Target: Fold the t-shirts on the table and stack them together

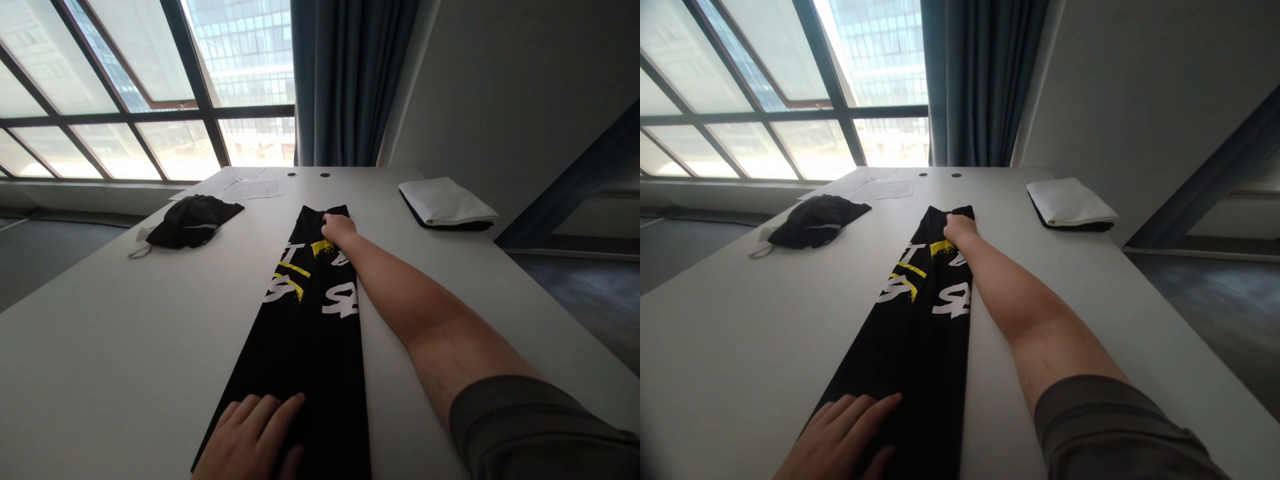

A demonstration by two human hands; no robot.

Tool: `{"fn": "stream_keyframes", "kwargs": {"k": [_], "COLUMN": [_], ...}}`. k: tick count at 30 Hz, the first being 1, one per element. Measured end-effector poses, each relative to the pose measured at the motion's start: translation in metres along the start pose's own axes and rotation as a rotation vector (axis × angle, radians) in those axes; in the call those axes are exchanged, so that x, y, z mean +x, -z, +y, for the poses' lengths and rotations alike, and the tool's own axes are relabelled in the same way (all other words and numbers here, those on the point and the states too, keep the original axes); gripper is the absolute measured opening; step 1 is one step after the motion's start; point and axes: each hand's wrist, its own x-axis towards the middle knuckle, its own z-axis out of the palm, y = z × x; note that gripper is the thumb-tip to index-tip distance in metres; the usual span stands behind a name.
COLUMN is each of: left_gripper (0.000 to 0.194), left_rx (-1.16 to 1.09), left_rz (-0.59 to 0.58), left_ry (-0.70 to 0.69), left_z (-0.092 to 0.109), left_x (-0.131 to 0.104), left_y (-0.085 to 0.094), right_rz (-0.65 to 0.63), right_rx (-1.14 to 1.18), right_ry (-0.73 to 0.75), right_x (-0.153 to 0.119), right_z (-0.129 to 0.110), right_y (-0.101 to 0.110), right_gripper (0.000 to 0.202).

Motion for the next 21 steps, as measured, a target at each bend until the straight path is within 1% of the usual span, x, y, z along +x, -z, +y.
{"fn": "stream_keyframes", "kwargs": {"k": [2, 3, 6, 9, 11, 12, 14, 16, 17, 18, 19, 21], "left_gripper": [0.047, 0.048, 0.042, 0.034, 0.028, 0.025, 0.017, 0.010, 0.014, 0.023, 0.033, 0.048], "left_rx": [-0.023, -0.048, -0.181, -0.340, -0.417, -0.445, -0.469, -0.428, -0.384, -0.332, -0.281, -0.201], "left_rz": [-0.021, -0.033, -0.046, -0.035, -0.015, -0.011, -0.025, -0.055, -0.071, -0.087, -0.100, -0.142], "left_ry": [0.052, 0.075, 0.100, 0.022, -0.061, -0.111, -0.233, -0.359, -0.410, -0.442, -0.459, -0.455], "left_z": [0.005, 0.008, 0.017, 0.035, 0.052, 0.061, 0.078, 0.091, 0.096, 0.099, 0.101, 0.101], "left_x": [0.002, 0.005, 0.019, 0.041, 0.059, 0.067, 0.080, 0.089, 0.092, 0.093, 0.093, 0.090], "left_y": [0.000, 0.003, 0.023, 0.046, 0.053, 0.052, 0.041, 0.021, 0.010, -0.001, -0.012, -0.028], "right_rz": [0.025, 0.039, 0.122, 0.199, 0.199, 0.177, 0.112, 0.052, 0.035, 0.029, 0.027, 0.021], "right_rx": [0.047, 0.065, 0.163, 0.341, 0.441, 0.457, 0.413, 0.324, 0.288, 0.264, 0.246, 0.205], "right_ry": [-0.002, 0.000, 0.033, 0.065, 0.041, 0.019, -0.024, -0.057, -0.067, -0.073, -0.075, -0.063], "right_x": [0.000, 0.000, 0.000, -0.001, -0.005, -0.009, -0.021, -0.036, -0.043, -0.050, -0.054, -0.059], "right_z": [0.002, 0.004, 0.017, 0.046, 0.074, 0.090, 0.121, 0.148, 0.159, 0.168, 0.174, 0.179], "right_y": [0.001, 0.004, 0.022, 0.049, 0.064, 0.069, 0.075, 0.076, 0.076, 0.075, 0.074, 0.074], "right_gripper": [0.039, 0.036, 0.029, 0.026, 0.028, 0.030, 0.035, 0.036, 0.035, 0.034, 0.033, 0.032]}}
